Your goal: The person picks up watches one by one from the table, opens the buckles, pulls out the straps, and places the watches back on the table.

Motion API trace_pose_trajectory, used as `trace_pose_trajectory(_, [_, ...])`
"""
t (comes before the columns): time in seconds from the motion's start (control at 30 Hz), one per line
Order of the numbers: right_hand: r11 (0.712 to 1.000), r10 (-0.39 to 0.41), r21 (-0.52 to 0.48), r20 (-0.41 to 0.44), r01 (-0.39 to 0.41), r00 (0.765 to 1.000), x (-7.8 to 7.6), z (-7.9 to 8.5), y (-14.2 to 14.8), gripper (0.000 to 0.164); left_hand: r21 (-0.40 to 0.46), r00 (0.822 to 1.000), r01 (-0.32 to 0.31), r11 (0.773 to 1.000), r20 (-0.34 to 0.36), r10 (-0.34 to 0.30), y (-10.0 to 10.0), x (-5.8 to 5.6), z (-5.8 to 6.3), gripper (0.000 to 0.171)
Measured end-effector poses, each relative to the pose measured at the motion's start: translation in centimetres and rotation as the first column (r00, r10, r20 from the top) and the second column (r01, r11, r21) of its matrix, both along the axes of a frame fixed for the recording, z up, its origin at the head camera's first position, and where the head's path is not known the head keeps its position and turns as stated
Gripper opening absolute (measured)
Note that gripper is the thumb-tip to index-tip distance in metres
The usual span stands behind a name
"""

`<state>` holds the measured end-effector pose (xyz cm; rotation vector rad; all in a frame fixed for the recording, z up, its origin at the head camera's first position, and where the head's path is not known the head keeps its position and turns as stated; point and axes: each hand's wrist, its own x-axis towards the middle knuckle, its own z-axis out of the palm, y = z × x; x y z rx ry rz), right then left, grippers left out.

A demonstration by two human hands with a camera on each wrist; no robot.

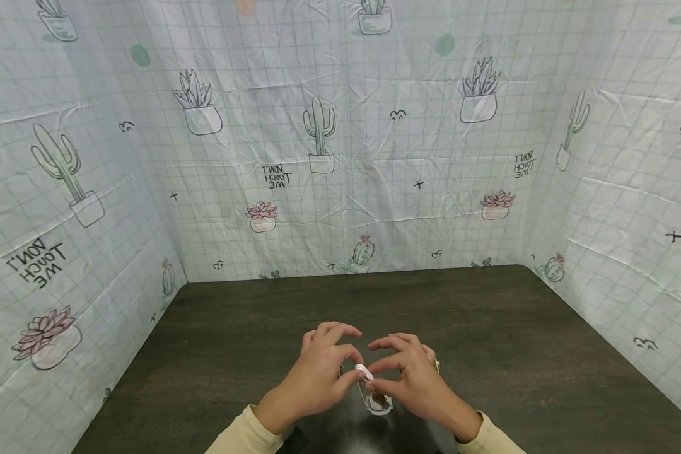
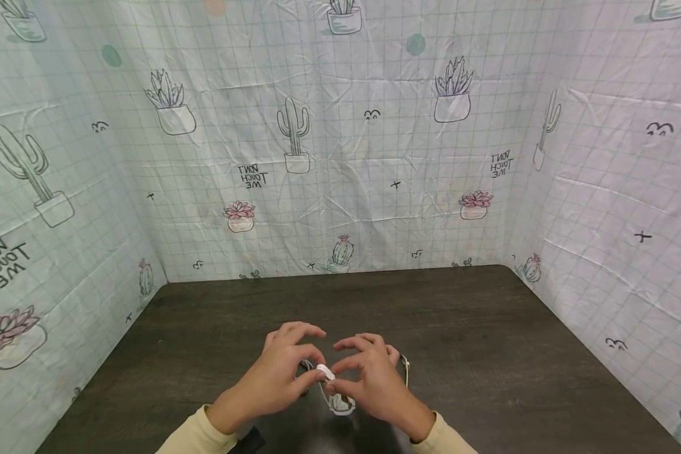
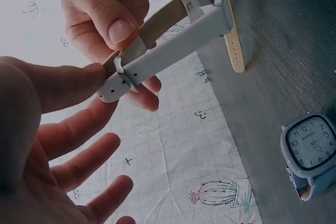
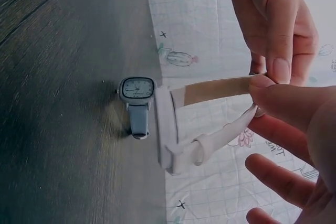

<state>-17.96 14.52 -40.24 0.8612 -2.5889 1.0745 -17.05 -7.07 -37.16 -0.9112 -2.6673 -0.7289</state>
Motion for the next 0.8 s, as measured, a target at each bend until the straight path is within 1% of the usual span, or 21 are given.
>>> trace_pose_trajectory(0.27, [0.999, -0.017, -0.041, -0.031, 0.016, 0.999, -0.02, -0.08, 0.06, 0.013, 0.039, 1.0, -0.009, 0.999, 0.003, 0.009, -0.05, 0.07, -0.02, 0.007])
trace_pose_trajectory(0.43, [0.999, -0.023, -0.044, -0.036, 0.022, 0.999, 0.05, -0.24, 0.12, 0.011, 0.07, 1.0, -0.005, 0.998, 0.0, 0.005, -0.06, 0.0, -0.17, 0.008])
trace_pose_trajectory(0.57, [0.998, -0.037, -0.056, -0.034, 0.035, 0.999, 0.14, -0.47, 0.26, 0.012, 0.133, 0.999, -0.025, 0.991, -0.044, 0.031, -0.19, -0.22, -0.26, 0.005])
trace_pose_trajectory(0.67, [0.995, -0.059, -0.084, -0.071, 0.053, 0.996, 0.11, -0.63, 0.31, 0.015, 0.165, 0.997, -0.041, 0.985, -0.062, 0.052, -0.26, -0.37, -0.18, 0.004])
trace_pose_trajectory(0.73, [0.993, -0.069, -0.104, -0.094, 0.06, 0.993, 0.09, -0.7, 0.29, 0.016, 0.167, 0.997, -0.04, 0.985, -0.052, 0.049, -0.27, -0.38, -0.15, 0.005])
trace_pose_trajectory(0.8, [0.993, -0.073, -0.102, -0.106, 0.063, 0.992, 0.07, -0.74, 0.25, 0.016, 0.161, 0.998, -0.037, 0.986, -0.035, 0.043, -0.25, -0.3, -0.09, 0.006])
